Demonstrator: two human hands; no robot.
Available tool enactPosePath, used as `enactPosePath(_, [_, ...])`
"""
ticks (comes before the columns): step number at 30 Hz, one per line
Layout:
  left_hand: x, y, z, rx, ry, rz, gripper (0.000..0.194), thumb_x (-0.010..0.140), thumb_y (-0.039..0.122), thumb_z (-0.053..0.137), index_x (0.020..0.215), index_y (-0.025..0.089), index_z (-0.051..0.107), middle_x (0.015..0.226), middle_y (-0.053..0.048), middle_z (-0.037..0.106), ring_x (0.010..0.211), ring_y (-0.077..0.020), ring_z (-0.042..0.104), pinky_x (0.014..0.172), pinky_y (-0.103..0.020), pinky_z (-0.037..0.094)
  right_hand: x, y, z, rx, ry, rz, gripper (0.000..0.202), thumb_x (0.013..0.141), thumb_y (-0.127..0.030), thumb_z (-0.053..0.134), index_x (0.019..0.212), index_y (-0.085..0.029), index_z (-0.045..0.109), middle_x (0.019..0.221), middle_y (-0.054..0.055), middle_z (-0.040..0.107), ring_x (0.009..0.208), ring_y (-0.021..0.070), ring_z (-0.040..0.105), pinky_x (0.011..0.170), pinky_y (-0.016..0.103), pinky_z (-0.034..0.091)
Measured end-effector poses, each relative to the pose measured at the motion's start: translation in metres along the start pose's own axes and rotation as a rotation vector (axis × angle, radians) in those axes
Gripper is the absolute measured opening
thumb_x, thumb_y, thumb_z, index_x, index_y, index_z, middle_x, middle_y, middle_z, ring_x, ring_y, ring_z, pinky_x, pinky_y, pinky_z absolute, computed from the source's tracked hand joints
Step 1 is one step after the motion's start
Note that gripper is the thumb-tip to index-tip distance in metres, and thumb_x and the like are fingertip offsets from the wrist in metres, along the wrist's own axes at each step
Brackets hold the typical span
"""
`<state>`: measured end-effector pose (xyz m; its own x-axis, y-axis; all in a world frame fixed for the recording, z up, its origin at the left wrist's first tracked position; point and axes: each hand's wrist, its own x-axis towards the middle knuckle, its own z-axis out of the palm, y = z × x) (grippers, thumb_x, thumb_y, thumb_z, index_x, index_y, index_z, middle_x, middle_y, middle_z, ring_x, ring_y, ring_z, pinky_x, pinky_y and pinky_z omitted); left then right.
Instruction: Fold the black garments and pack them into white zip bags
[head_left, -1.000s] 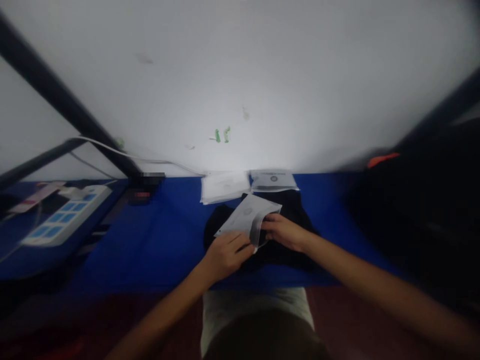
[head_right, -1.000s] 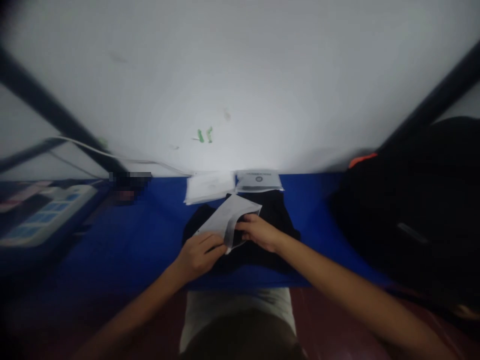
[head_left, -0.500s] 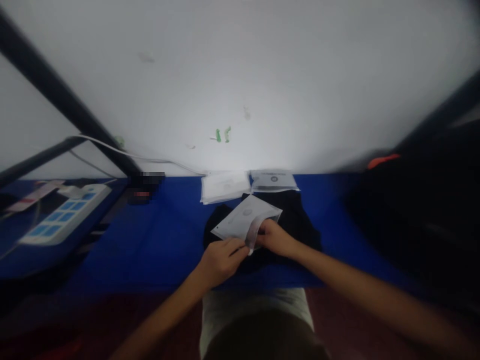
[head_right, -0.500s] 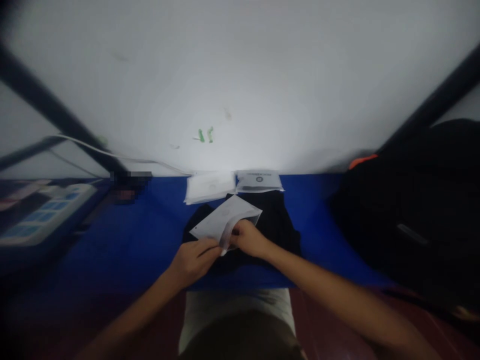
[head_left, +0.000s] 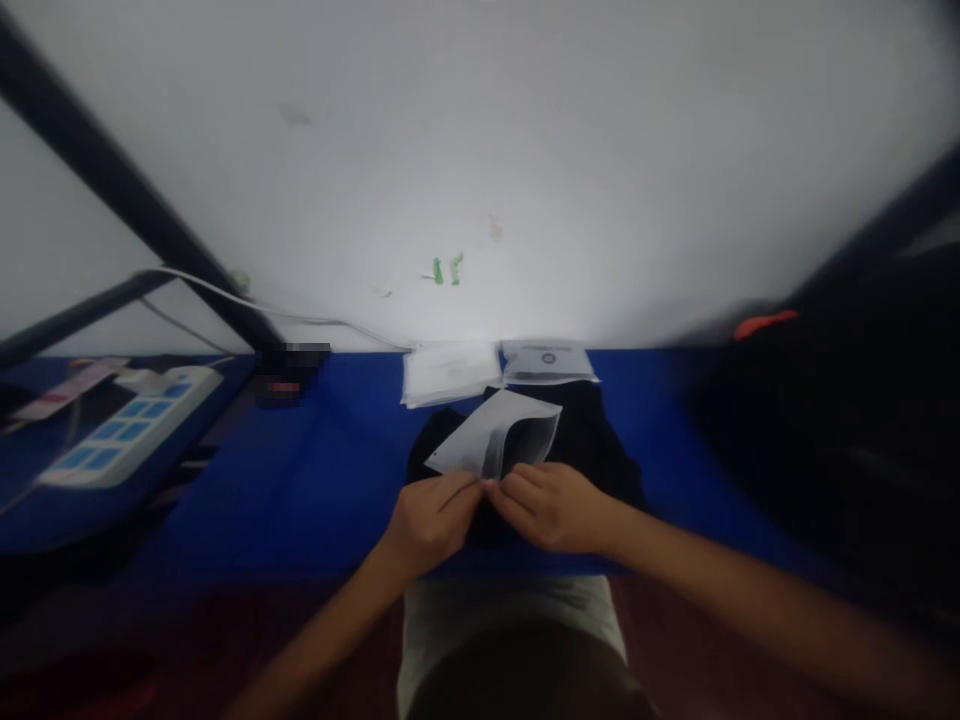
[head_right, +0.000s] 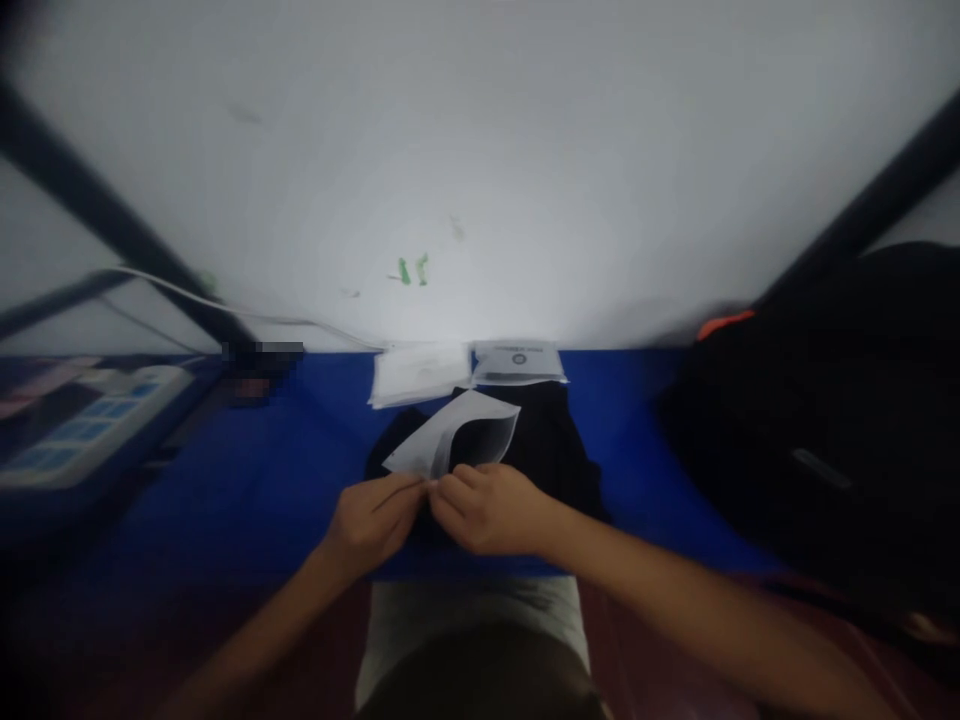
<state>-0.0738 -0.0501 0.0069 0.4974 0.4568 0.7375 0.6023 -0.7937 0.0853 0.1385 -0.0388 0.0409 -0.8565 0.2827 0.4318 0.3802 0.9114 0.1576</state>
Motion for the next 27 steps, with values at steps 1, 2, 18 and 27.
enactPosePath(1, [0.001,0.000,-0.001,0.006,0.007,-0.008,0.013,0.089,0.008,0.053,0.088,0.015,0.064,0.080,-0.005,0.071,0.067,-0.0122,0.067,0.063,-0.021,0.054,0.003,0.000,0.000,-0.007,0.004,0.000,0.026,0.096,-0.009,0.038,0.099,-0.011,0.064,0.071,0.006,0.060,0.061,0.0178,0.052,0.046,0.031,0.035])
enactPosePath(2, [0.002,0.000,-0.002,0.008,0.015,-0.011,0.013,0.089,0.008,0.053,0.091,0.015,0.064,0.081,-0.005,0.072,0.069,-0.0128,0.068,0.064,-0.022,0.054,0.006,0.001,0.001,-0.013,-0.003,0.005,0.026,0.096,-0.009,0.038,0.096,-0.011,0.064,0.071,0.006,0.059,0.060,0.0177,0.051,0.045,0.031,0.033])
enactPosePath(18, [0.006,-0.005,-0.010,-0.023,0.209,-0.017,0.014,0.087,0.008,0.061,0.096,0.017,0.066,0.086,-0.003,0.074,0.081,-0.0122,0.071,0.074,-0.020,0.057,-0.045,0.077,-0.005,-0.190,-0.195,0.394,0.015,0.088,-0.019,0.053,0.094,-0.012,0.065,0.091,0.014,0.065,0.084,0.0248,0.057,0.069,0.034,0.046])
enactPosePath(27, [0.012,0.008,-0.010,-0.093,0.233,-0.033,0.021,0.085,0.006,0.063,0.103,0.018,0.064,0.095,-0.005,0.071,0.087,-0.0136,0.068,0.078,-0.024,0.057,-0.011,0.066,0.023,0.253,0.030,0.222,0.036,0.088,-0.015,0.048,0.122,-0.014,0.060,0.119,0.018,0.067,0.110,0.0275,0.062,0.093,0.045,0.049])
